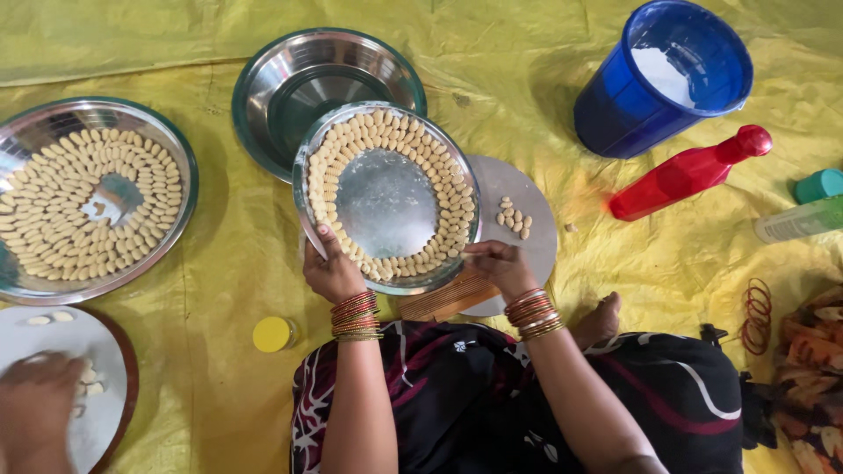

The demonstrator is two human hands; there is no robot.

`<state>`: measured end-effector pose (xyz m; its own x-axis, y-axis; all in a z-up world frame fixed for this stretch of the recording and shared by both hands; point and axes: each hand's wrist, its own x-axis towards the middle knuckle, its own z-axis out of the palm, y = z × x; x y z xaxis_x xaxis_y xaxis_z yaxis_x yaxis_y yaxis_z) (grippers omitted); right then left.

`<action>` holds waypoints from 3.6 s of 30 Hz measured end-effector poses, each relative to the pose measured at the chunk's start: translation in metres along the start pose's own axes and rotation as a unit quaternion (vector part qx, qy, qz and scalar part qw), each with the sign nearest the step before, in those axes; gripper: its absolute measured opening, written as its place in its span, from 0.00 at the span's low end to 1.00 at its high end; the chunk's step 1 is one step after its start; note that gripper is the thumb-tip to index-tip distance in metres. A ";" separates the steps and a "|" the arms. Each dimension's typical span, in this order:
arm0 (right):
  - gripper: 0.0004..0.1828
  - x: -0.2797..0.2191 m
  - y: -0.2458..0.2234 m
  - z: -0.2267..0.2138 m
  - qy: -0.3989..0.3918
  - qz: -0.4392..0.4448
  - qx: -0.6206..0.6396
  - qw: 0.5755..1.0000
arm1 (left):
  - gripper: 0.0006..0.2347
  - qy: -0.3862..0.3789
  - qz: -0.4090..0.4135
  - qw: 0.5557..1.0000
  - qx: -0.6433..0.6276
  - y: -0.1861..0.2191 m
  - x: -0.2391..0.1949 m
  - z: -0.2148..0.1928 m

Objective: The person shapes small dough pieces using a wooden ridged tool and arranges them in a circular pattern on a metal tray. They repeatedly pick up dough, press it into the tool, and place the shaped pieces onto the tray.

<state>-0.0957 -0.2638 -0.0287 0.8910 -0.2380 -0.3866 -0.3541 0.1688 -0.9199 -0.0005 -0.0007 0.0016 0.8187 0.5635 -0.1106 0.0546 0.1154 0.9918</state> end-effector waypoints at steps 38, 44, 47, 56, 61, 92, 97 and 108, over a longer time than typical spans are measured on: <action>0.08 0.044 -0.013 -0.088 0.298 -0.168 -0.490 0.802 | 0.21 -0.007 0.018 1.000 0.002 0.001 0.000 -0.003; 0.10 0.065 0.009 -0.112 0.260 -0.155 -0.503 0.810 | 0.20 -0.007 0.010 1.000 -0.013 0.000 0.002 -0.001; 0.09 0.067 0.011 -0.108 0.269 -0.160 -0.456 0.833 | 0.21 -0.010 0.022 0.999 -0.024 -0.002 0.003 -0.001; 0.10 0.037 -0.004 -0.077 0.203 -0.182 -0.126 0.954 | 0.21 -0.009 0.022 1.000 -0.019 -0.001 0.001 -0.001; 0.07 0.005 0.001 -0.016 0.097 0.041 -0.002 0.994 | 0.21 -0.009 0.022 1.000 -0.013 0.000 -0.003 0.000; 0.07 -0.001 -0.011 0.006 0.235 -0.110 -0.379 0.888 | 0.21 -0.004 0.002 1.000 0.014 -0.004 0.000 0.000; 0.08 0.026 0.003 -0.072 0.335 -0.166 -0.432 0.821 | 0.21 -0.005 0.018 1.000 0.013 -0.006 0.001 -0.001; 0.08 0.036 0.028 -0.089 0.322 -0.135 -0.414 0.840 | 0.21 -0.013 0.026 0.999 -0.026 -0.001 0.001 -0.001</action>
<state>-0.0992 -0.3524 -0.0744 0.7260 -0.6746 0.1337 -0.4781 -0.6349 -0.6069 -0.0004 0.0007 0.0006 0.8343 0.5483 -0.0574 -0.0168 0.1295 0.9914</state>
